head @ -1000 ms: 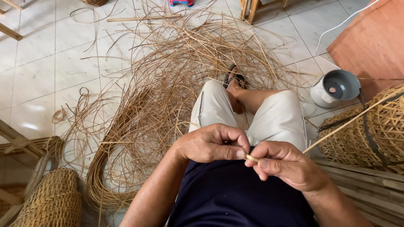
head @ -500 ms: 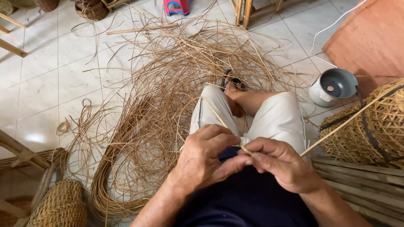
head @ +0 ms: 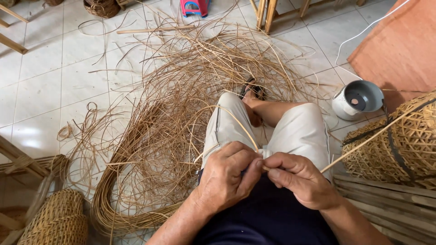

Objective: Splitting and trimming rattan strips using a knife to prepare them for weaving

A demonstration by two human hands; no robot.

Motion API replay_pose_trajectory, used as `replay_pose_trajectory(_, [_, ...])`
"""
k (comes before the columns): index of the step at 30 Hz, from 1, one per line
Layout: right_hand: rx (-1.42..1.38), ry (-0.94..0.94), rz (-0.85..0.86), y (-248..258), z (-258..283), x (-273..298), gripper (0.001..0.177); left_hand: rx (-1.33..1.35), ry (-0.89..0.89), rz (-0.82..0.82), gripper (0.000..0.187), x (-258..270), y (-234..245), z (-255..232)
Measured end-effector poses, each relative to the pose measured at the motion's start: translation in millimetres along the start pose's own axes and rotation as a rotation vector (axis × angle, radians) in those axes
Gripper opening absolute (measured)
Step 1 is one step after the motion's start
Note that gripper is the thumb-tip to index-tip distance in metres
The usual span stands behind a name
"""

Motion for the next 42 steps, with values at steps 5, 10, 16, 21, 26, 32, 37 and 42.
replay_pose_trajectory(5, [-0.025, -0.009, 0.032, 4.4, 8.8, -3.2, 0.029, -0.028, -0.101, 0.011, 0.029, -5.9, 5.0, -2.3])
replay_pose_trajectory(10, [-0.072, -0.061, -0.005, 5.2, 2.7, -1.0, 0.027, 0.087, -0.041, 0.016, 0.034, -6.6, -5.6, 10.5])
replay_pose_trajectory(16, [-0.1, -0.076, 0.013, 11.9, 0.5, 0.3, 0.028, 0.299, 0.028, 0.116, 0.025, -5.4, -12.6, 19.8])
replay_pose_trajectory(21, [0.201, -0.031, -0.03, 19.1, 21.4, -2.3, 0.016, 0.141, 0.009, 0.265, 0.031, -7.2, -15.1, 8.4])
replay_pose_trajectory(26, [0.398, 0.037, -0.1, 24.7, 28.8, -6.1, 0.01, 0.247, 0.186, 0.301, 0.021, 0.1, -16.4, 7.3])
replay_pose_trajectory(32, [0.441, 0.069, -0.057, 28.7, 17.3, -8.4, 0.012, 0.338, 0.224, 0.34, 0.022, 4.4, -12.7, 7.1])
replay_pose_trajectory(37, [0.52, 0.123, -0.097, 24.3, 19.3, -14.0, 0.013, 0.308, 0.269, 0.276, 0.015, 8.5, -18.0, 19.3])
replay_pose_trajectory(42, [1.11, 0.38, -0.27, 10.8, 48.2, -16.4, 0.022, 0.168, 0.272, 0.143, 0.008, 10.6, -24.0, 25.0])
Point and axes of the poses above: each hand's wrist, its own x-axis away from the middle knuckle, its own y-axis out of the back of the hand, z = x × y, the point moved 4 cm from there along -x, towards the middle knuckle, and after that the axes turned 8 degrees about x, right-handed, at the moved point
